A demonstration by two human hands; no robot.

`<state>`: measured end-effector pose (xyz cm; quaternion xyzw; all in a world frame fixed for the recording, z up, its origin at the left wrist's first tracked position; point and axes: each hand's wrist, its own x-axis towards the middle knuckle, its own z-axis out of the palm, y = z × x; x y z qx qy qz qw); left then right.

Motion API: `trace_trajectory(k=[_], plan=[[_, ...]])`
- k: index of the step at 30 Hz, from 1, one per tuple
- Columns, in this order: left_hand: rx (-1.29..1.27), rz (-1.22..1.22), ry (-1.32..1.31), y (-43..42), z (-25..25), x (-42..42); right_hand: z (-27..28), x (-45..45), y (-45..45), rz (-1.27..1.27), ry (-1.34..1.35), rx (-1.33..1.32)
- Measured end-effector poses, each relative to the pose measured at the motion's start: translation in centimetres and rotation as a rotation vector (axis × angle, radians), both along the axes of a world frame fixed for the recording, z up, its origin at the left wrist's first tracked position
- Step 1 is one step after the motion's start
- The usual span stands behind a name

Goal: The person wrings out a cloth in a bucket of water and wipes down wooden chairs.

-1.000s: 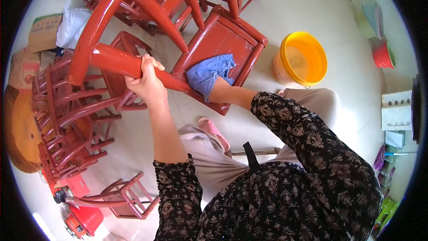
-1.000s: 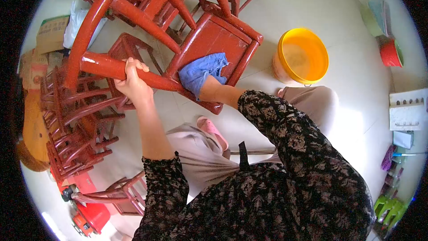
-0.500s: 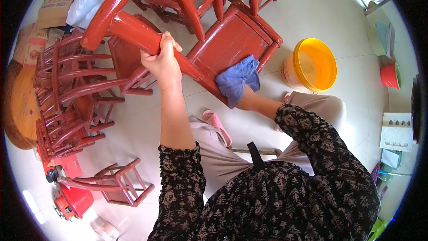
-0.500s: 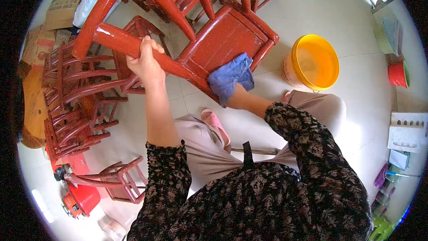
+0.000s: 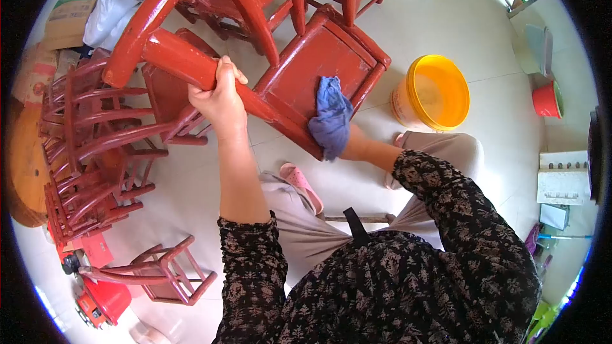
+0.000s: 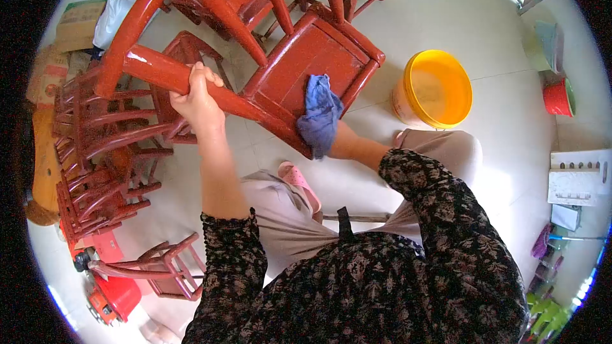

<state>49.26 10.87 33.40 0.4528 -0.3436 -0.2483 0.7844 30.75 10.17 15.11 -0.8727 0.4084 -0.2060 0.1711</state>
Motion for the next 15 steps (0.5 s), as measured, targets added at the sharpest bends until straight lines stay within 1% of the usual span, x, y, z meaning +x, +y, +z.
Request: trace_trajectory(k=[2, 3, 5, 7, 9, 11, 13, 15], plan=[[0.002, 0.007, 0.032, 0.2, 0.1, -0.1, -1.4, -2.5, -1.6, -0.077, -0.155, -0.136], [0.001, 0.002, -0.001, 0.2, 0.1, -0.2, 0.6, -4.3, -2.3, 0.019, -0.033, -0.066], [-0.001, -0.003, -0.033, 0.2, 0.2, -0.3, 3.0, -6.7, -4.1, -0.003, -0.055, -0.115], [-0.012, 0.011, -0.005, 0.3, 0.5, -0.6, 3.0, -7.5, -5.2, -0.037, -0.078, -0.168], [-0.018, 0.016, -0.001, 0.4, 0.4, -0.7, 1.5, -8.0, -6.1, -0.182, -0.136, -0.292], [-0.012, 0.034, -0.001, 0.2, 0.1, -0.5, 0.6, -6.2, -4.0, -0.311, -0.248, -0.272], [-0.009, 0.031, -0.012, 0.1, -0.2, 0.0, -3.3, -6.6, -0.6, -0.006, -0.112, 0.168], [-0.012, 0.025, -0.029, 0.1, -0.1, -0.1, -2.6, -6.2, 1.8, 0.194, 0.105, -0.122]])
